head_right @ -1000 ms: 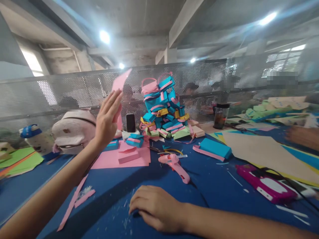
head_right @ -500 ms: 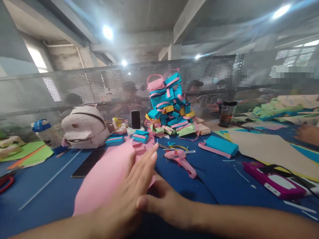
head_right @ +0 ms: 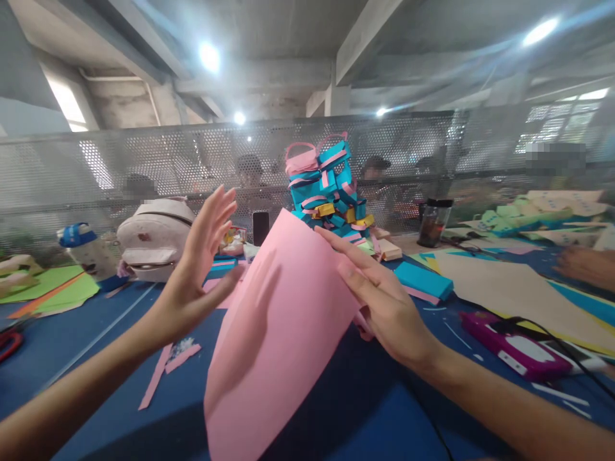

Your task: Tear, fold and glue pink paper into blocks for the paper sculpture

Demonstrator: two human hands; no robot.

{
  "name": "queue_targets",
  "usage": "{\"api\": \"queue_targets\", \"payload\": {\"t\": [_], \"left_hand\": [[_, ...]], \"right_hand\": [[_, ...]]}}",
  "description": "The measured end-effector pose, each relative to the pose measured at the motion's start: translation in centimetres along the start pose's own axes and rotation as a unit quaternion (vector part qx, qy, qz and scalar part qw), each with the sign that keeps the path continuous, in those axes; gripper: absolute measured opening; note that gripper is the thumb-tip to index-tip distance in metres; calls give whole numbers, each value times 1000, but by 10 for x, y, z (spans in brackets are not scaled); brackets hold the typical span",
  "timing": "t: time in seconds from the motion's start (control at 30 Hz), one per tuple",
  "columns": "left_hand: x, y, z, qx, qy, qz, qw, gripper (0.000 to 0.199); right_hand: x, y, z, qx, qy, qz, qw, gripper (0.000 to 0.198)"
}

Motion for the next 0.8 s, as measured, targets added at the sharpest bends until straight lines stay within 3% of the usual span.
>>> {"api": "queue_targets", "payload": {"t": [0.07, 0.17, 0.3, 0.4, 0.53, 0.7, 0.8], "left_hand": [[-1, 17, 37, -91, 57, -24, 994, 79], [26, 60, 92, -265, 192, 3, 945, 90], [66, 106, 125, -356, 293, 68, 885, 98], [86, 126, 133, -394, 342, 79, 849, 82], [94, 133, 133, -419, 359, 49, 832, 85], [77, 130, 122, -433, 353, 8, 829, 81], [63, 129, 105, -438, 354, 16, 826, 74]], "right_hand": [[-6, -2, -6, 10, 25, -13, 1000, 49], [-8, -4, -18, 24, 65, -11, 998, 46], [-8, -1, -22, 17, 130, -9, 991, 47], [-5, -1, -19, 15, 169, 4, 986, 54], [-1, -6, -24, 39, 212, 49, 975, 56], [-8, -6, -29, 38, 318, 49, 946, 51], [-10, -3, -24, 17, 362, 38, 931, 42]]}}
Point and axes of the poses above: each hand's wrist, its own y-axis away from the middle knuckle, its own x-axis out of the palm, z = x × y, the point moved 9 cm from there along -y, towards the middle knuckle, and after that the axes turned 14 degrees about x, right-handed, at the moved point
